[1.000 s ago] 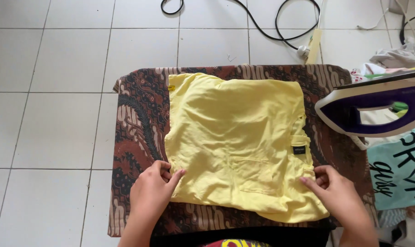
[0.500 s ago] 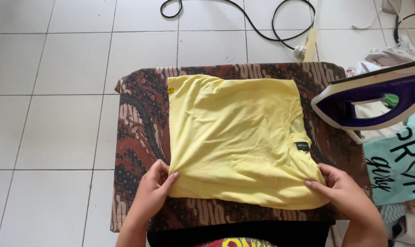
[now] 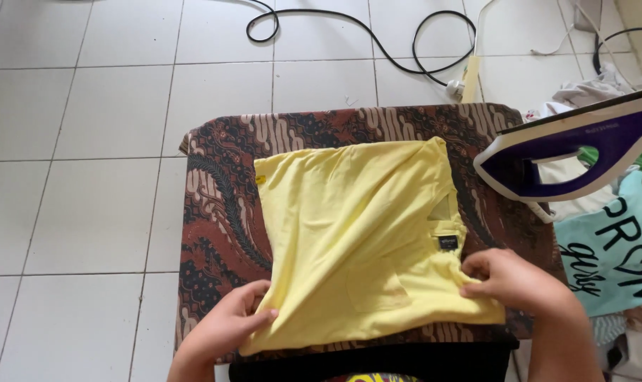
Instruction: Ironing a yellow t-shirt on a low surface and then folding it into a compact square.
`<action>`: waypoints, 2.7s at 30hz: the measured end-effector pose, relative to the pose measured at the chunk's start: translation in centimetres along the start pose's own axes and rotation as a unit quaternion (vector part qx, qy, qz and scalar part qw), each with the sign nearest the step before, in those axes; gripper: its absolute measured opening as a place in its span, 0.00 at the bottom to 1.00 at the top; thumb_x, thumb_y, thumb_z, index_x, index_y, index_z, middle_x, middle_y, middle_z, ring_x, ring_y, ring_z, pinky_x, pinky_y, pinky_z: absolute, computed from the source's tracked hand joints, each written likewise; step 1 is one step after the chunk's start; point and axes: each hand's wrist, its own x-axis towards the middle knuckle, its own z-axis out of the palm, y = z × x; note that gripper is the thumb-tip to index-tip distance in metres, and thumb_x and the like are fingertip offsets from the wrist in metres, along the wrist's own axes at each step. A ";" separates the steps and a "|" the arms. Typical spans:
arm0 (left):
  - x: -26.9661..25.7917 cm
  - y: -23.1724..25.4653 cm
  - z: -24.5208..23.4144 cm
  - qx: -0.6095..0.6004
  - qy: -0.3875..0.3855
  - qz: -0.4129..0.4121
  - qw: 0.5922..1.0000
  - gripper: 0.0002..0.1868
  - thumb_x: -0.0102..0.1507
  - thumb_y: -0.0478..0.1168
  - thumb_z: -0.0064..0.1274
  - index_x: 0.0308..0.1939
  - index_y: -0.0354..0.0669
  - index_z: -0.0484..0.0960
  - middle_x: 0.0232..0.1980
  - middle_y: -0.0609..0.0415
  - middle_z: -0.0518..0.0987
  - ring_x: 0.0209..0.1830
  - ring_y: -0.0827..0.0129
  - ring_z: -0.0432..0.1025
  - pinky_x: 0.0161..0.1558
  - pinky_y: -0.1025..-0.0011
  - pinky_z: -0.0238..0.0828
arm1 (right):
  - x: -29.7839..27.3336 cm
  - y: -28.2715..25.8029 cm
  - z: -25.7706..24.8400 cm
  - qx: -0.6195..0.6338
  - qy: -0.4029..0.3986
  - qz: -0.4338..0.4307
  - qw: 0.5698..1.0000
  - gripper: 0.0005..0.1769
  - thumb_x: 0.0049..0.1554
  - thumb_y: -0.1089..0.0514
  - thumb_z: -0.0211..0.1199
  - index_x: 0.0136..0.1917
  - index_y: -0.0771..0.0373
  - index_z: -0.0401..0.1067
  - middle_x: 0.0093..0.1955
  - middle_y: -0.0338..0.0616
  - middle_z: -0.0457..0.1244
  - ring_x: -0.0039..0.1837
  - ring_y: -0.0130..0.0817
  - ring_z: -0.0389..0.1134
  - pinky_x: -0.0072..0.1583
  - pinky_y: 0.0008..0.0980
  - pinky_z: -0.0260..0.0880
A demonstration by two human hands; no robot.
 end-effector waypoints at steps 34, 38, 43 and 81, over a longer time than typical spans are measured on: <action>2.6 1.2 -0.3 0.506 0.285 0.357 0.732 0.19 0.52 0.32 0.61 0.47 0.42 0.81 0.45 0.57 0.83 0.41 0.66 0.76 0.50 0.65 0.72 | 0.5 -0.4 1.4 0.018 0.158 -0.197 0.967 0.19 0.47 0.44 0.73 0.47 0.56 0.80 0.61 0.31 0.70 0.57 0.30 0.72 0.59 0.33 0.72; 2.2 1.2 0.0 0.511 0.312 0.322 0.733 0.16 0.54 0.35 0.59 0.47 0.46 0.82 0.43 0.60 0.81 0.37 0.67 0.74 0.48 0.67 0.71 | 0.2 -3.5 2.0 0.037 0.274 -0.164 0.947 0.18 0.55 0.49 0.67 0.54 0.63 0.78 0.53 0.42 0.70 0.40 0.30 0.68 0.42 0.29 0.71; 1.4 1.5 -0.1 0.500 0.342 0.288 0.742 0.15 0.54 0.37 0.62 0.45 0.50 0.84 0.43 0.62 0.81 0.40 0.68 0.75 0.45 0.67 0.73 | 0.8 -5.2 2.4 -0.034 0.224 0.014 0.974 0.30 0.54 0.46 0.70 0.68 0.53 0.70 0.60 0.42 0.69 0.53 0.37 0.73 0.52 0.37 0.76; 14.9 15.0 -2.2 0.336 0.378 0.280 0.816 0.18 0.64 0.37 0.58 0.57 0.46 0.74 0.45 0.39 0.84 0.46 0.43 0.80 0.45 0.49 0.76 | 14.3 -9.6 -6.8 0.251 0.399 -0.224 0.853 0.21 0.64 0.62 0.62 0.68 0.51 0.63 0.52 0.47 0.71 0.51 0.35 0.74 0.50 0.34 0.77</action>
